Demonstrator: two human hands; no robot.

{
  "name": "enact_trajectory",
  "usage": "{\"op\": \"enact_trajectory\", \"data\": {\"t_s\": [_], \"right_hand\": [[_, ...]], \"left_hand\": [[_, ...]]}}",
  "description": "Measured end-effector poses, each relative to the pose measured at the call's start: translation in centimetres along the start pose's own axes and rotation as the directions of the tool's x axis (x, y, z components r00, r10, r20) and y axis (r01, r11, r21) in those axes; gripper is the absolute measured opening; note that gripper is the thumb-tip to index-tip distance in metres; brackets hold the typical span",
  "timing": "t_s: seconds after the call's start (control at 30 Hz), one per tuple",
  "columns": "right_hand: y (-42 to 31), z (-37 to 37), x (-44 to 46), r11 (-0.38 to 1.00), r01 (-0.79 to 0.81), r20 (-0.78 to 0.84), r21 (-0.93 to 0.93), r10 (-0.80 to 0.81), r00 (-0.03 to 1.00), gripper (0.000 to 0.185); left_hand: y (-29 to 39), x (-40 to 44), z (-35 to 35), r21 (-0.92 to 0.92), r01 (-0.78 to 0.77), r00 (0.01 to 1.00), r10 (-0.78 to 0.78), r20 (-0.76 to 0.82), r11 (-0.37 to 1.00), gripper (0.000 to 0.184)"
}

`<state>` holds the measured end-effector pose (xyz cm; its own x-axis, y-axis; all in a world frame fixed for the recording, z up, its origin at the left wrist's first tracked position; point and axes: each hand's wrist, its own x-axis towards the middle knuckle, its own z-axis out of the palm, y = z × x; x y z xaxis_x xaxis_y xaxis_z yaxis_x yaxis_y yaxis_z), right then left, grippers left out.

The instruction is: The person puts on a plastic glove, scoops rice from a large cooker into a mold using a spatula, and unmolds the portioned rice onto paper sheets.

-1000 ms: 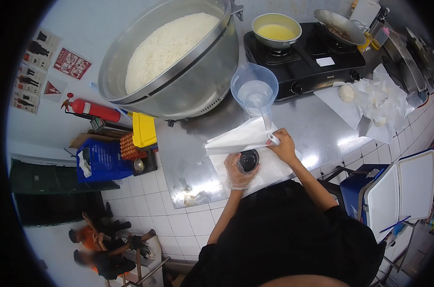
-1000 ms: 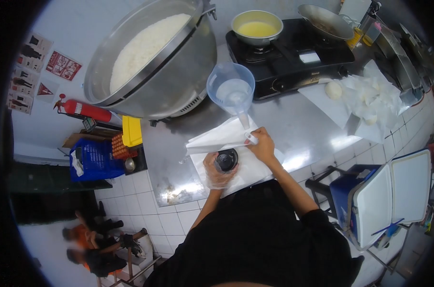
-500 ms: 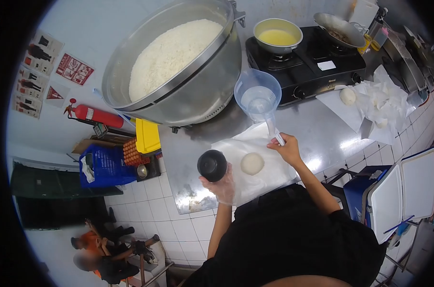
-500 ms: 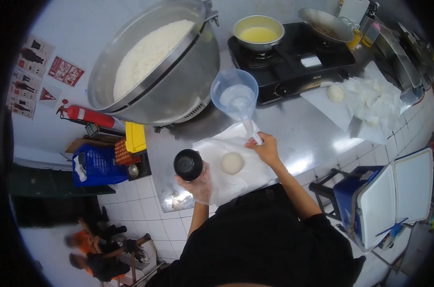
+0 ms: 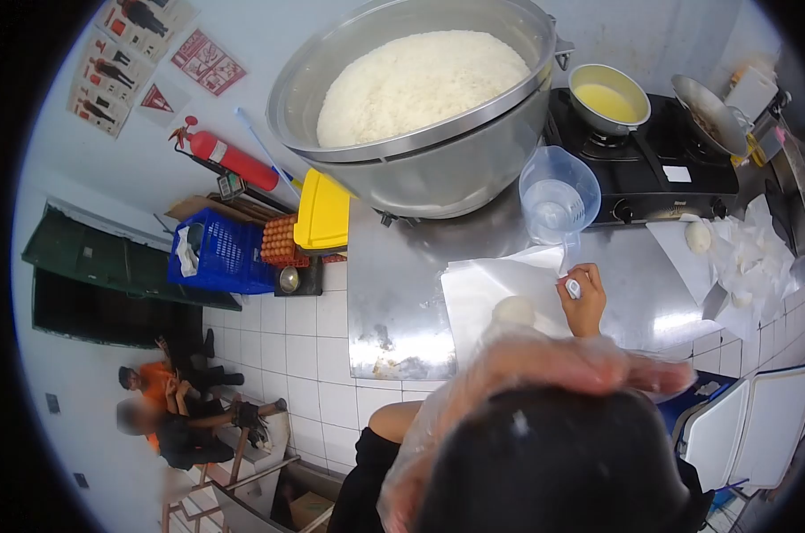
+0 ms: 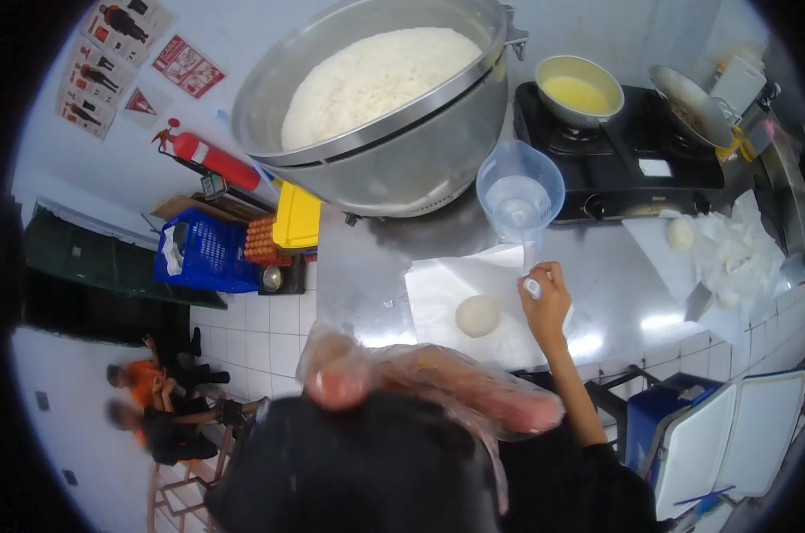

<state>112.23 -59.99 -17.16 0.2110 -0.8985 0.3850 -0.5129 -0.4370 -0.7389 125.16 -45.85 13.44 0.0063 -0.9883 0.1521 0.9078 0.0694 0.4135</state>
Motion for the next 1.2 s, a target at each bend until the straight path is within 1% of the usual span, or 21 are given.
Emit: {"op": "enact_trajectory", "data": {"t_s": [0.03, 0.1, 0.17, 0.2, 0.23, 0.37, 0.43, 0.53, 0.67, 0.73, 0.8, 0.87, 0.9, 0.93, 1.0, 1.03, 1.07, 1.1, 1.13, 1.17, 1.2], "right_hand": [[-0.4, -0.1, 0.2, 1.000, -0.002, 0.006, -0.014, 0.002, 1.000, 0.012], [-0.8, 0.0, 0.5, 0.999, 0.015, 0.053, 0.033, -0.017, 0.998, 0.012], [-0.1, 0.3, 0.2, 0.997, 0.018, 0.072, 0.078, -0.024, 0.997, 0.011], [-0.3, 0.5, 0.3, 0.995, 0.013, 0.071, 0.101, -0.020, 0.997, 0.011], [-0.3, 0.6, 0.2, 0.992, 0.008, 0.072, 0.123, -0.017, 0.997, 0.011], [-0.2, 0.9, 0.2, 0.992, -0.033, 0.094, 0.119, 0.022, 0.995, 0.011], [-0.5, 0.7, 0.5, 0.993, -0.050, 0.122, 0.106, 0.037, 0.992, 0.015], [0.0, 0.9, 0.8, 0.996, -0.015, 0.163, 0.084, 0.001, 0.987, 0.024], [-0.4, 0.8, 1.2, 0.998, -0.050, 0.256, 0.024, 0.043, 0.966, 0.033], [-0.8, 0.4, 1.7, 1.000, -0.032, 0.286, -0.001, 0.030, 0.958, 0.029], [0.2, 0.8, 1.3, 0.999, -0.025, 0.281, -0.028, 0.031, 0.959, 0.021], [1.3, 0.8, 0.8, 0.996, -0.018, 0.290, -0.093, 0.044, 0.956, 0.015], [1.4, 0.7, 0.8, 0.994, -0.016, 0.323, -0.109, 0.051, 0.945, 0.016], [1.3, 0.6, 1.3, 0.998, -0.002, 0.333, -0.068, 0.024, 0.943, 0.017], [1.5, 0.6, 1.4, 0.994, -0.051, 0.361, -0.101, 0.084, 0.929, 0.020], [1.6, 0.6, 1.3, 0.993, -0.074, 0.359, -0.088, 0.101, 0.928, 0.019], [1.1, 0.6, 1.4, 0.979, -0.125, 0.360, -0.162, 0.176, 0.916, 0.019], [0.7, 0.5, 1.5, 0.957, -0.172, 0.357, -0.235, 0.250, 0.900, 0.019], [1.5, 0.4, 0.7, 0.948, -0.176, 0.334, -0.266, 0.262, 0.905, 0.019], [3.1, 0.4, -0.9, 0.940, -0.174, 0.313, -0.292, 0.266, 0.912, 0.019], [4.9, 0.6, -2.9, 0.935, -0.169, 0.302, -0.310, 0.266, 0.915, 0.020]], "left_hand": [[0.1, 0.1, 0.3, 0.018, 0.000, 1.000, 0.000, 0.005, 1.000, 0.110], [0.5, 0.8, -0.8, 0.089, -0.096, 0.982, 0.079, 0.173, 0.991, 0.108], [0.8, 1.6, -2.3, 0.141, -0.196, 0.929, 0.138, 0.343, 0.970, 0.106], [0.8, 1.9, -3.0, 0.138, -0.203, 0.915, 0.138, 0.380, 0.969, 0.105], [1.1, 2.1, -3.4, 0.131, -0.211, 0.911, 0.147, 0.386, 0.969, 0.104], [2.3, 2.6, -5.3, 0.090, -0.245, 0.902, 0.193, 0.385, 0.965, 0.101], [2.8, 2.8, -6.2, 0.070, -0.246, 0.906, 0.204, 0.372, 0.967, 0.099], [4.3, 3.0, -8.0, 0.028, -0.275, 0.904, 0.249, 0.347, 0.961, 0.097], [8.1, 2.8, -11.6, -0.030, -0.376, 0.885, 0.368, 0.286, 0.926, 0.095], [10.6, 2.5, -13.9, -0.052, -0.451, 0.857, 0.448, 0.253, 0.891, 0.094], [13.1, 2.2, -16.6, -0.059, -0.534, 0.818, 0.533, 0.217, 0.844, 0.093], [15.5, 1.6, -19.1, -0.032, -0.635, 0.754, 0.629, 0.187, 0.771, 0.092], [16.4, 1.1, -20.6, 0.006, -0.686, 0.719, 0.676, 0.159, 0.728, 0.091], [17.6, 0.3, -21.9, 0.082, -0.747, 0.665, 0.735, 0.133, 0.660, 0.090], [19.4, -1.2, -23.8, 0.370, -0.814, 0.514, 0.852, 0.102, 0.447, 0.088], [20.4, -1.6, -24.4, 0.392, -0.833, 0.453, 0.888, 0.079, 0.390, 0.087], [20.3, -1.1, -24.3, -0.158, -0.896, 0.419, 0.908, 0.013, 0.416, 0.080], [20.3, -0.1, -24.2, -0.476, -0.787, 0.455, 0.891, -0.017, 0.393, 0.067], [20.3, 0.9, -24.2, -0.741, -0.602, 0.489, 0.871, -0.046, 0.298, 0.057], [20.2, 2.3, -24.1, -0.812, -0.488, 0.547, 0.837, 0.003, 0.321, 0.043], [20.1, 3.6, -24.1, -0.870, -0.366, 0.601, 0.797, 0.052, 0.332, 0.037]]}}
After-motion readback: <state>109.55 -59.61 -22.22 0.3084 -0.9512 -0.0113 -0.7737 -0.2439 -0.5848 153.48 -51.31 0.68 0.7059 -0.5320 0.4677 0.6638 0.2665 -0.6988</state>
